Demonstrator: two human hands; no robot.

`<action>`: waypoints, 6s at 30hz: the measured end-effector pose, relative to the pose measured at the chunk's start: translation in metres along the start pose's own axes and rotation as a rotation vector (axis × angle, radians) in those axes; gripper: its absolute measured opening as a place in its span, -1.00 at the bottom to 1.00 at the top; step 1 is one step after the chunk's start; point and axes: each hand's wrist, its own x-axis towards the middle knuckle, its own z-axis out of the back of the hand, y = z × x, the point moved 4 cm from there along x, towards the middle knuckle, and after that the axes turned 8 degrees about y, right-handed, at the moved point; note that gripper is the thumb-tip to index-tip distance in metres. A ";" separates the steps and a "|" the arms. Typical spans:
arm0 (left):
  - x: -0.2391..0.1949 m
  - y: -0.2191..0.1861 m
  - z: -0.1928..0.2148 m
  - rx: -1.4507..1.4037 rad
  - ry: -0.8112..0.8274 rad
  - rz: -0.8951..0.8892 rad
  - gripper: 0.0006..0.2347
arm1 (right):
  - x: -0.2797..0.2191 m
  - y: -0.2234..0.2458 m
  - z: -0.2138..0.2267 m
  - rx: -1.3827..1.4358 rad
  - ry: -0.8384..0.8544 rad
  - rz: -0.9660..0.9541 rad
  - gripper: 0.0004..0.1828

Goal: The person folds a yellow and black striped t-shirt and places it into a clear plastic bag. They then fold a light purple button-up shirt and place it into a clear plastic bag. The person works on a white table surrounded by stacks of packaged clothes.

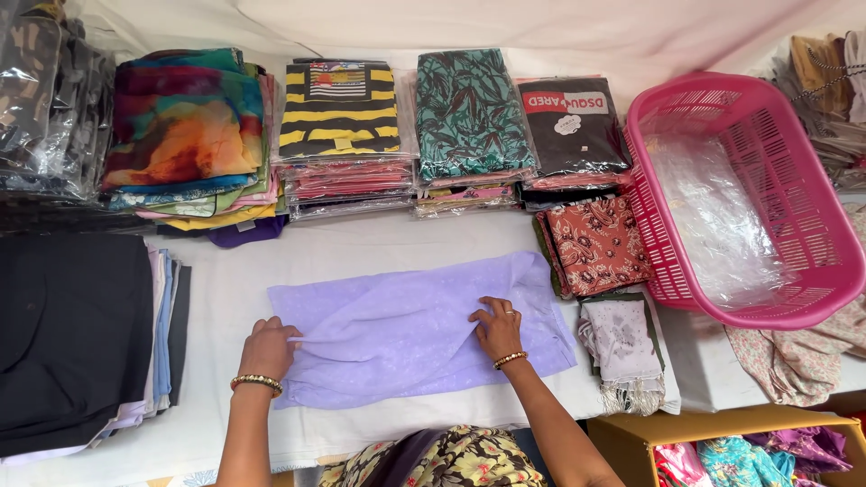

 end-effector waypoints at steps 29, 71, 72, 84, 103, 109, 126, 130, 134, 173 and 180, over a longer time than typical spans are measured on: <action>0.109 0.056 -0.067 -0.529 -0.308 0.145 -0.65 | 0.083 -0.054 0.041 -0.138 0.036 -0.143 -0.14; 0.073 0.051 -0.080 -0.482 -0.430 0.561 -0.29 | 0.054 -0.098 0.025 -0.251 -0.179 -0.329 -0.69; 0.068 0.051 -0.083 -0.480 -0.436 0.576 -0.29 | 0.053 -0.097 0.023 -0.243 -0.173 -0.316 -0.69; 0.077 0.075 -0.140 -0.657 -0.015 0.442 -0.44 | 0.034 -0.088 0.023 -0.129 -0.249 -0.312 -0.25; 0.033 -0.111 -0.113 -0.446 -0.150 0.003 -0.22 | -0.005 -0.033 0.025 0.092 -0.203 -0.181 -0.31; 0.046 -0.081 -0.118 -0.700 -0.332 -0.109 -0.45 | -0.008 -0.020 0.032 0.119 -0.192 -0.111 -0.34; 0.034 -0.054 -0.113 -0.623 -0.668 0.057 -0.46 | -0.026 0.016 0.010 0.208 -0.082 0.038 -0.58; 0.024 -0.083 -0.093 -0.281 -0.469 -0.198 -0.61 | -0.010 0.055 -0.024 0.363 0.071 0.163 -0.61; 0.034 -0.095 -0.088 -0.200 -0.346 -0.247 -0.71 | 0.031 0.103 -0.057 0.617 0.381 0.071 -0.46; 0.064 -0.080 -0.132 -0.730 -0.198 0.411 -0.42 | 0.028 0.118 -0.129 1.033 0.377 -0.036 -0.43; 0.056 -0.124 -0.133 -1.177 -0.063 0.251 -0.52 | 0.035 0.096 -0.146 1.441 0.512 -0.303 -0.47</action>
